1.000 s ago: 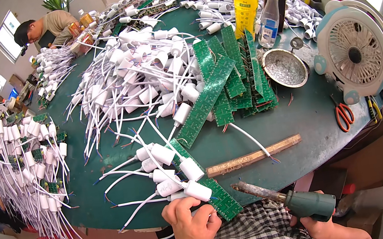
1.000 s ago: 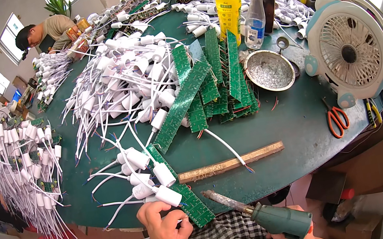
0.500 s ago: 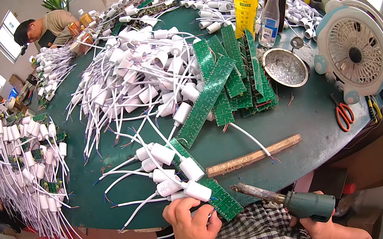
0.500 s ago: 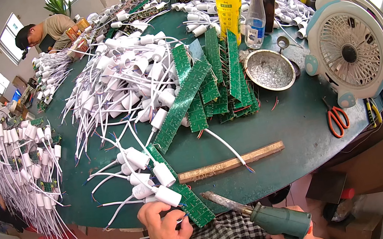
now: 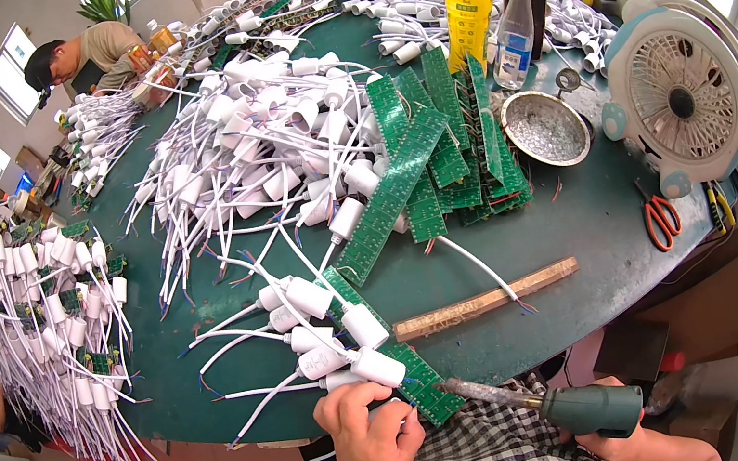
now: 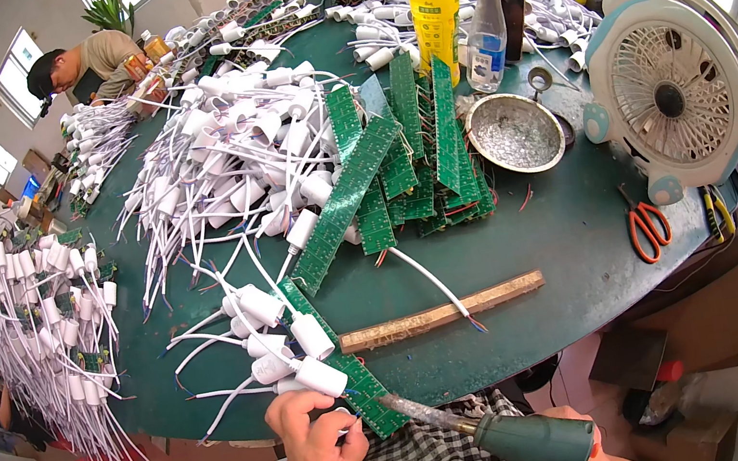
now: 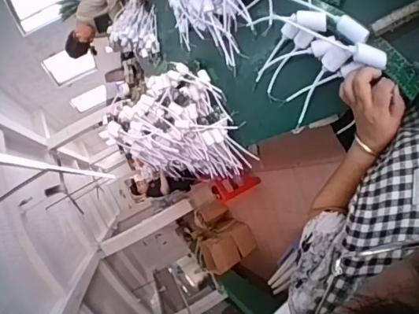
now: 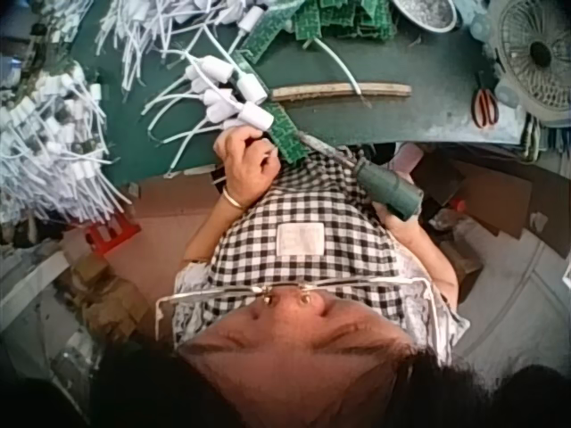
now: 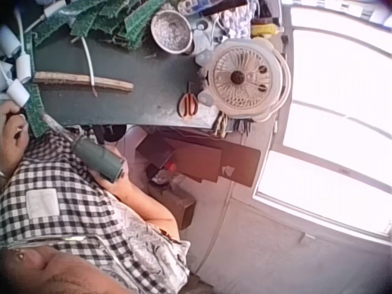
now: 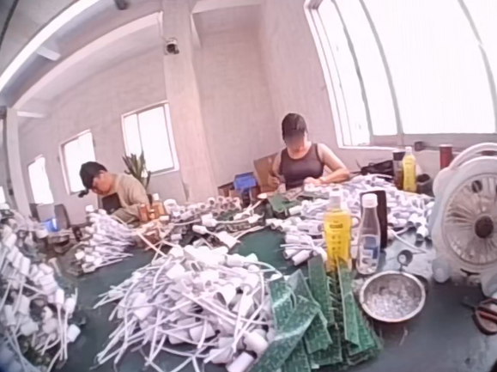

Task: The person solders wires and electronic modules onto green circuit board strips using a soldering iron.

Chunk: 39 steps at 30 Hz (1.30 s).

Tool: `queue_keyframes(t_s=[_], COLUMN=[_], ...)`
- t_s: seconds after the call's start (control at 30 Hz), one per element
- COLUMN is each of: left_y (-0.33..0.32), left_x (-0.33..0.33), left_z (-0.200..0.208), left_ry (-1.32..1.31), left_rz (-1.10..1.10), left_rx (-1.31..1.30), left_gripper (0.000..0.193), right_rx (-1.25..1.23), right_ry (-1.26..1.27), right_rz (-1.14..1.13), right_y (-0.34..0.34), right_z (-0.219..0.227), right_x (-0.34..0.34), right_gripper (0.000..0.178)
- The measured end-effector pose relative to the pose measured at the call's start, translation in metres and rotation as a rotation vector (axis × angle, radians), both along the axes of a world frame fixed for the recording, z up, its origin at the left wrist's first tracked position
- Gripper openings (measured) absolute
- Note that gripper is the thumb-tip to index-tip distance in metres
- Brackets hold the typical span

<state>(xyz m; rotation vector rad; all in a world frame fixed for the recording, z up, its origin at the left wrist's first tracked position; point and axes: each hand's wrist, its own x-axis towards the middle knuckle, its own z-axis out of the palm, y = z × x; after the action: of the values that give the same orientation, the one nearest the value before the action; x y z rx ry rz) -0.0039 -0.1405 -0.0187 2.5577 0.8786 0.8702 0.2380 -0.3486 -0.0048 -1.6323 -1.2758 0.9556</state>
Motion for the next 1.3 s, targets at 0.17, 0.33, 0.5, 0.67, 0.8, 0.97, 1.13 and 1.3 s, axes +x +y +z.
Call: queue_keyframes(t_s=[0.17, 0.33, 0.5, 0.67, 0.8, 0.97, 1.13, 1.3], left_y=[-0.002, -0.001, -0.001, 0.001, 0.001, 0.002, 0.002, -0.002], left_x=[0.005, 0.007, 0.007, 0.007, 0.009, 0.010, 0.010, 0.011], left_z=[0.002, 0.005, 0.010, 0.013, 0.017, 0.021, 0.023, 0.017], left_ry=[0.026, 0.058, 0.076, 0.081, 0.138, 0.162, 0.180, 0.196], left_rz=[0.019, 0.023, 0.015, 0.002, 0.012, 0.007, 0.015, 0.014], left_rx=[-0.001, -0.014, -0.027, -0.047, -0.040, 0.000, 0.010, 0.019], left_gripper=[0.023, 0.024, 0.023, 0.020, 0.019, 0.020, 0.020, 0.020], right_rx=[0.064, 0.024, 0.070, 0.047, 0.061, 0.077, 0.034, 0.164], right_ry=[-0.085, -0.123, -0.209, -0.187, -0.225, -0.180, 0.270, 0.382], right_rz=[0.095, 0.036, 0.054, 0.062, 0.091, 0.088, -0.243, -0.347], right_y=[0.005, 0.012, 0.014, 0.018, 0.022, 0.021, 0.012, 0.001], right_z=[0.003, 0.009, 0.007, 0.009, 0.009, 0.018, 0.007, -0.015], right_x=[0.004, 0.000, -0.002, -0.003, -0.002, 0.004, 0.003, -0.009], right_gripper=[0.025, 0.024, 0.027, 0.026, 0.027, 0.022, 0.033, 0.039])
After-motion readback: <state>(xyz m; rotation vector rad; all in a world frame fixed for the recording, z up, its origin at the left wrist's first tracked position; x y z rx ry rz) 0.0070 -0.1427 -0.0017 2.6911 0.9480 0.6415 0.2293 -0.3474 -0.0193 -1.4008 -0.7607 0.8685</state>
